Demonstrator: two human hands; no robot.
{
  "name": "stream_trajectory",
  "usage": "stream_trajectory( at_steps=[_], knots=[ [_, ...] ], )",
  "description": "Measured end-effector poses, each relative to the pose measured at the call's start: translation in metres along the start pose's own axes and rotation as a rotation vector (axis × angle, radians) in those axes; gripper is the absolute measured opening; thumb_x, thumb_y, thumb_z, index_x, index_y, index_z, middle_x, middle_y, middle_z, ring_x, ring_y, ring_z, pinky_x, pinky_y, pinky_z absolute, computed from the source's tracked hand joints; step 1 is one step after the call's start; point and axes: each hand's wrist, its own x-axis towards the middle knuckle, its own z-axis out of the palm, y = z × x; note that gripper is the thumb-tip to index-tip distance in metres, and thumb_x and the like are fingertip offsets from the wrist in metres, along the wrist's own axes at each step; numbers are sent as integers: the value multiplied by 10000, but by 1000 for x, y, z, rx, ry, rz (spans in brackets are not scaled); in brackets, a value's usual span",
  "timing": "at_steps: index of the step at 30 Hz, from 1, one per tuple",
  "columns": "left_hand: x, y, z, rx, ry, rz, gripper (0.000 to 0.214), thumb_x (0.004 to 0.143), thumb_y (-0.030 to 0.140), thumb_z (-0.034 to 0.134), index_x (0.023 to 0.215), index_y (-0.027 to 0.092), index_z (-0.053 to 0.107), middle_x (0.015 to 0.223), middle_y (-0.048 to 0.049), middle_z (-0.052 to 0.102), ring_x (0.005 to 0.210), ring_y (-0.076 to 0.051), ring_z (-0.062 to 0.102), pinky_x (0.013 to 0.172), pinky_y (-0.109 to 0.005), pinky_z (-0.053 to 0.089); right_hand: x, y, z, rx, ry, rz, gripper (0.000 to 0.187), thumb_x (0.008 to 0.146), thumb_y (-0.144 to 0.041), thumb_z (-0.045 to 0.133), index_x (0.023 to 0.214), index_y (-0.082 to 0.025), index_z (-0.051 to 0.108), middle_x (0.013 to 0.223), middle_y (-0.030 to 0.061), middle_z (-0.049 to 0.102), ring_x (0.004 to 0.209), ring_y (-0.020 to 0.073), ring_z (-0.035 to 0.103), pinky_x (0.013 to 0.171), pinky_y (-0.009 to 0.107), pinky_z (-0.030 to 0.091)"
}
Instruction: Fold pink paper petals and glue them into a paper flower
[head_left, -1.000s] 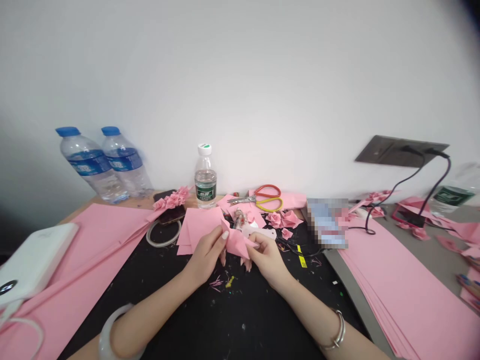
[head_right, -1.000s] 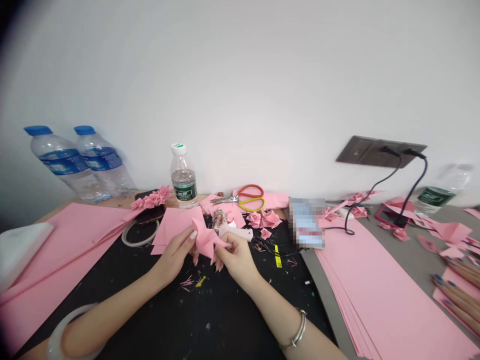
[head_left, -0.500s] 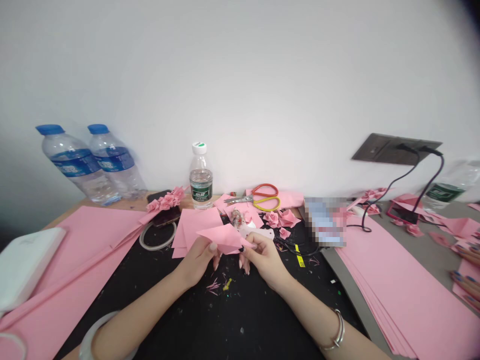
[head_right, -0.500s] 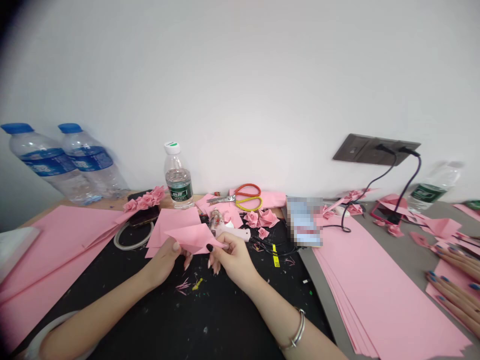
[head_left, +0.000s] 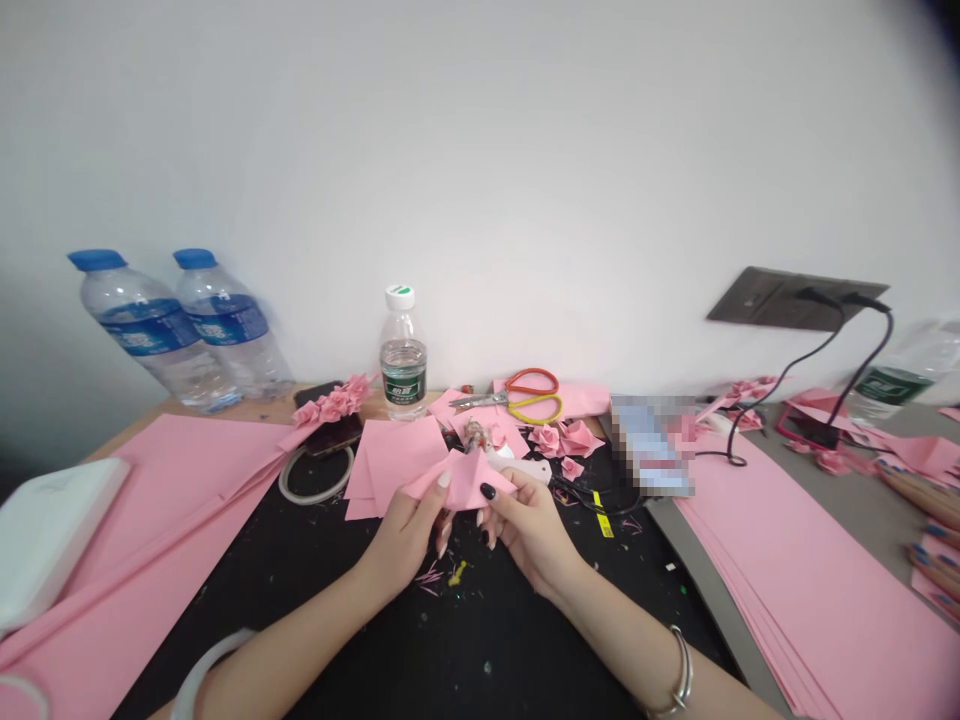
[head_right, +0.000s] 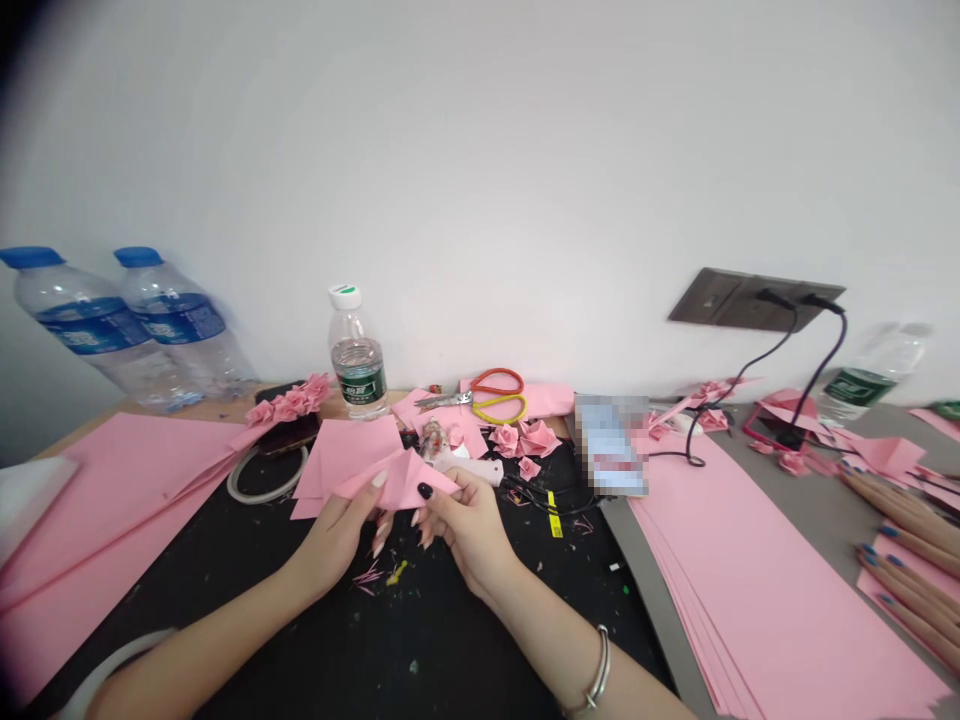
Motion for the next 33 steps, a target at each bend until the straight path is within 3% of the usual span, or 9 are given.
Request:
stream_trajectory(
  at_steps=[6,10,13,18,23,29,33],
  knots=[
    [0,-2,7,-85,45,-33,503,885,511,309,521,184,426,391,43,411,397,-108,414,479,-231,354,0,1,2,43,28,-4,251,699,-325,724,836,-156,600,625,-7,631,423,69,521,417,167,433],
    [-1,-3,10,-122,38,-33,498,883,518,307,522,190,410,412,41,415,411,-113,420,491,-240,359,-2,5,2,-187,-53,-35,356,812,-466,559,654,-148,578,513,0,566,366,86,472,396,210,408],
    [-2,-4,12,-78,40,-8,500,881,533,290,538,192,413,434,42,406,412,-111,402,471,-239,338,-4,4,3,-336,-38,-103,472,859,-529,434,557,-177,518,460,-11,494,361,95,424,391,224,361],
    [-2,-6,14,10,118,106,496,903,491,274,520,198,388,437,40,383,442,-114,402,495,-242,334,-7,-1,3,-522,19,-188,531,881,-542,363,470,-208,395,424,-20,397,375,103,345,384,240,245],
    [7,-6,19,16,152,105,453,901,473,301,536,209,350,423,60,327,401,-100,332,429,-234,279,-5,1,-2,-690,21,-227,558,907,-513,305,441,-210,356,412,-34,313,379,100,282,398,254,192],
    [13,-6,22,44,67,144,372,888,452,359,617,200,393,488,70,289,433,-93,272,420,-225,234,0,8,-7,-801,61,-341,467,916,-429,324,499,-219,324,454,-45,294,421,111,269,429,256,214],
    [12,-4,22,94,31,152,368,885,444,375,624,192,439,479,67,323,434,-97,291,430,-233,238,1,9,-3,-845,65,-389,348,907,-329,375,580,-214,400,525,-26,395,513,144,383,499,259,310]
  ],
)
